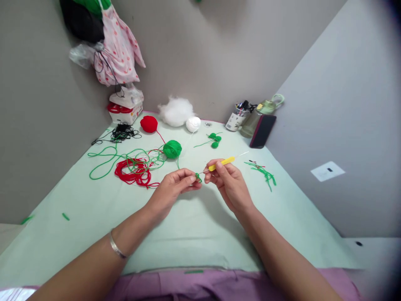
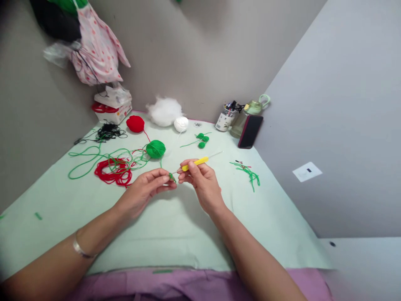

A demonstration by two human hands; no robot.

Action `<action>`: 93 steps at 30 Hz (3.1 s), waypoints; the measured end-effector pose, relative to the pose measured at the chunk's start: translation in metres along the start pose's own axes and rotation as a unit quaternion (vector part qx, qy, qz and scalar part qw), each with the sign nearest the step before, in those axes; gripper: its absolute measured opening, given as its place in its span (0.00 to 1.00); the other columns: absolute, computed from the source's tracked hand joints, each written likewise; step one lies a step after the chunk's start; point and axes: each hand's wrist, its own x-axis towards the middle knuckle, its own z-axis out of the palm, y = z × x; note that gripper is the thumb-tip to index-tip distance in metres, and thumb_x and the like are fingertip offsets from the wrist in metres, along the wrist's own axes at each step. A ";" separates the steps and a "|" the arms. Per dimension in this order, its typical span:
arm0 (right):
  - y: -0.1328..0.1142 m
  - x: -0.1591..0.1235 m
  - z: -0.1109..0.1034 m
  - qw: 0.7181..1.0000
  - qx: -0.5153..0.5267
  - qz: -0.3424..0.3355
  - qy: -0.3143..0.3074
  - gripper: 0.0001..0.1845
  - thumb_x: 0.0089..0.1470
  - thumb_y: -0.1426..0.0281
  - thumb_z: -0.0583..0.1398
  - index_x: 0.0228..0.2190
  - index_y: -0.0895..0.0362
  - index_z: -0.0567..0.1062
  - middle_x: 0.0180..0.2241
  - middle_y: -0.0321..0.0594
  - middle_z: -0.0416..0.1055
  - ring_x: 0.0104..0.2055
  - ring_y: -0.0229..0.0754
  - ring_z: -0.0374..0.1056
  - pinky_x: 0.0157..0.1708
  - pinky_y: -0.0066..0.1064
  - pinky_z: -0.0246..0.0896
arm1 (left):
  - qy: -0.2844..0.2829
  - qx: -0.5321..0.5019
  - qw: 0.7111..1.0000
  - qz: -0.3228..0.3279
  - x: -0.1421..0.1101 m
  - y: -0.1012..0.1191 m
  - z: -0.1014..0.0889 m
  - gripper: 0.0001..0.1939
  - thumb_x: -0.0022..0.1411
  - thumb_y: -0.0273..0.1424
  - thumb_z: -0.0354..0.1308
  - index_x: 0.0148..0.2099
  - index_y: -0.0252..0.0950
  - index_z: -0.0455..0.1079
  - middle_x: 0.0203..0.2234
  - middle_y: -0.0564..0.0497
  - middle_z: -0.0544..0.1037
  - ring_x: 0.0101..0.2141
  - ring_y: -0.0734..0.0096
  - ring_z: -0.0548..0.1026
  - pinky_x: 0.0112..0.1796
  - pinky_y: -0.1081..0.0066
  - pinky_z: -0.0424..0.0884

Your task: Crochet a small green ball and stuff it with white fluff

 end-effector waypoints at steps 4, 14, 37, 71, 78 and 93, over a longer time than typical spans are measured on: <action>0.004 -0.002 0.002 1.000 -0.014 -0.011 -0.013 0.17 0.59 0.54 0.66 0.37 0.56 0.81 0.31 0.39 0.76 0.28 0.37 0.69 0.32 0.32 0.71 | -0.009 0.009 1.000 0.003 -0.002 0.002 0.002 0.10 0.58 0.37 0.70 0.33 0.37 0.78 0.31 0.52 0.79 0.34 0.68 0.77 0.45 0.66 0.72; -0.008 -0.010 0.014 0.999 -0.032 -0.039 -0.008 0.12 0.60 0.58 0.66 0.35 0.55 0.82 0.29 0.37 0.75 0.25 0.34 0.63 0.26 0.29 0.62 | -0.017 -0.026 0.999 0.008 -0.014 0.024 0.005 0.10 0.57 0.35 0.71 0.32 0.38 0.74 0.28 0.56 0.71 0.34 0.71 0.71 0.50 0.60 0.75; -0.008 -0.072 0.033 0.964 -0.113 -0.203 0.125 0.07 0.65 0.67 0.63 0.38 0.48 0.84 0.35 0.38 0.81 0.20 0.32 0.63 0.21 0.28 0.64 | -0.018 0.188 0.975 0.119 -0.048 0.025 0.022 0.18 0.65 0.42 0.63 0.57 0.49 0.80 0.56 0.47 0.79 0.61 0.48 0.69 0.61 0.57 0.61; 0.000 -0.075 0.023 0.978 -0.074 -0.192 0.043 0.11 0.69 0.64 0.59 0.43 0.47 0.84 0.40 0.37 0.79 0.37 0.37 0.71 0.39 0.30 0.69 | -0.013 -0.067 0.997 -0.023 -0.053 0.014 0.041 0.24 0.58 0.30 0.74 0.57 0.49 0.79 0.27 0.58 0.70 0.23 0.83 0.59 0.22 0.80 0.53; -0.005 -0.076 0.026 0.968 -0.102 -0.221 0.059 0.11 0.69 0.66 0.59 0.43 0.48 0.84 0.39 0.39 0.81 0.36 0.38 0.74 0.36 0.30 0.72 | -0.004 -0.060 0.998 -0.008 -0.052 0.014 0.038 0.20 0.60 0.33 0.72 0.55 0.44 0.80 0.27 0.57 0.73 0.24 0.83 0.59 0.24 0.80 0.56; -0.006 -0.082 0.024 0.943 -0.156 -0.261 0.138 0.11 0.66 0.75 0.60 0.42 0.50 0.82 0.35 0.38 0.78 0.33 0.39 0.73 0.36 0.34 0.72 | -0.011 -0.185 0.979 -0.080 -0.050 0.014 0.034 0.13 0.60 0.28 0.72 0.48 0.37 0.83 0.20 0.63 0.60 0.17 0.90 0.44 0.19 0.80 0.46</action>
